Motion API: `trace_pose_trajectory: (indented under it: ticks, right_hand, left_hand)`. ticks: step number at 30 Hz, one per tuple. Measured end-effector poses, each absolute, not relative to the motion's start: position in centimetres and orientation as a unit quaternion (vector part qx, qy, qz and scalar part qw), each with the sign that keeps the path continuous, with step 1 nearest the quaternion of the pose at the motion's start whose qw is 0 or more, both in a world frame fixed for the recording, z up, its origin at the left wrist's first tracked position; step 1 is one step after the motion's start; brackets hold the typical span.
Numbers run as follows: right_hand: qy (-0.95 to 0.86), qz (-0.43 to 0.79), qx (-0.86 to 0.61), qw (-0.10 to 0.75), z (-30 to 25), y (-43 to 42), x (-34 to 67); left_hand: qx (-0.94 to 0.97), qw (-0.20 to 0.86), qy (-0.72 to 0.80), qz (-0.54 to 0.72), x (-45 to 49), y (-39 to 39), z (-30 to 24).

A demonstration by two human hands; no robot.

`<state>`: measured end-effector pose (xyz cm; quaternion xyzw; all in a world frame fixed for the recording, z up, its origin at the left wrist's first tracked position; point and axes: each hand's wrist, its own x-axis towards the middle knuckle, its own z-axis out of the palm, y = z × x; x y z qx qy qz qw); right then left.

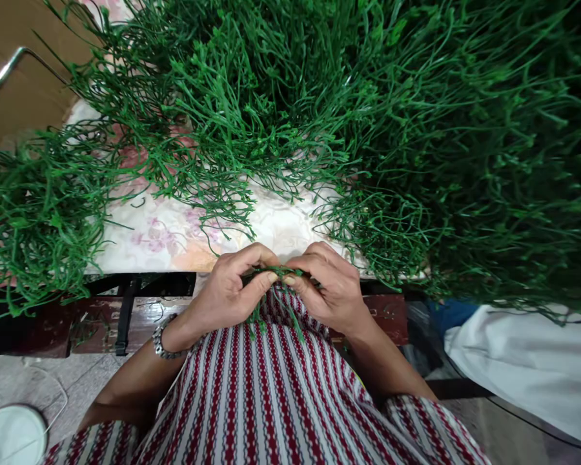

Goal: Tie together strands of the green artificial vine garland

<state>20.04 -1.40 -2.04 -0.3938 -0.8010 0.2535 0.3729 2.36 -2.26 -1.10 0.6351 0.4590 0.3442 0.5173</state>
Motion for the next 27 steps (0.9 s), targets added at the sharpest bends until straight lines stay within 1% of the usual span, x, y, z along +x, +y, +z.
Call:
trace_pose_trajectory:
  ticks: [4,9,12,14,17,19,21,25,27]
  right_hand:
    - [-0.823,0.264,-0.362,0.350,-2.1,-1.1,20.2]
    - [-0.851,0.303,-0.303,0.305,-2.0,-0.9,20.6]
    - [-0.864,0.340,-0.248,0.278,-1.7,-0.8,20.7]
    - [-0.871,0.377,-0.192,0.249,-1.4,-0.7,20.6]
    - [-0.865,0.453,-0.093,0.195,-0.9,-0.4,20.7]
    - [-0.844,0.506,-0.046,0.171,-0.6,-0.1,21.0]
    - [-0.820,0.538,-0.065,0.185,-0.3,0.2,21.6]
    - [-0.758,0.535,-0.243,0.283,-0.2,0.0,22.4]
    - [-0.718,0.538,-0.317,0.307,-0.6,-0.6,22.1]
  left_hand:
    - [0.703,0.469,0.438,0.306,2.3,-2.0,-0.8]
    - [0.738,0.484,0.381,0.275,1.8,-1.8,-0.9]
    - [0.759,0.492,0.314,0.287,1.4,-1.9,-1.0]
    - [0.775,0.505,0.253,0.284,1.1,-1.8,-1.0]
    - [0.781,0.555,0.172,0.230,0.3,-1.6,-1.0]
    - [0.760,0.588,0.151,0.231,-0.3,-1.4,-0.9]
    - [0.743,0.591,0.188,0.252,-0.6,-1.2,-0.8]
    - [0.742,0.510,0.322,0.293,0.3,-1.3,-0.8]
    - [0.733,0.468,0.353,0.345,1.0,-1.5,-1.0]
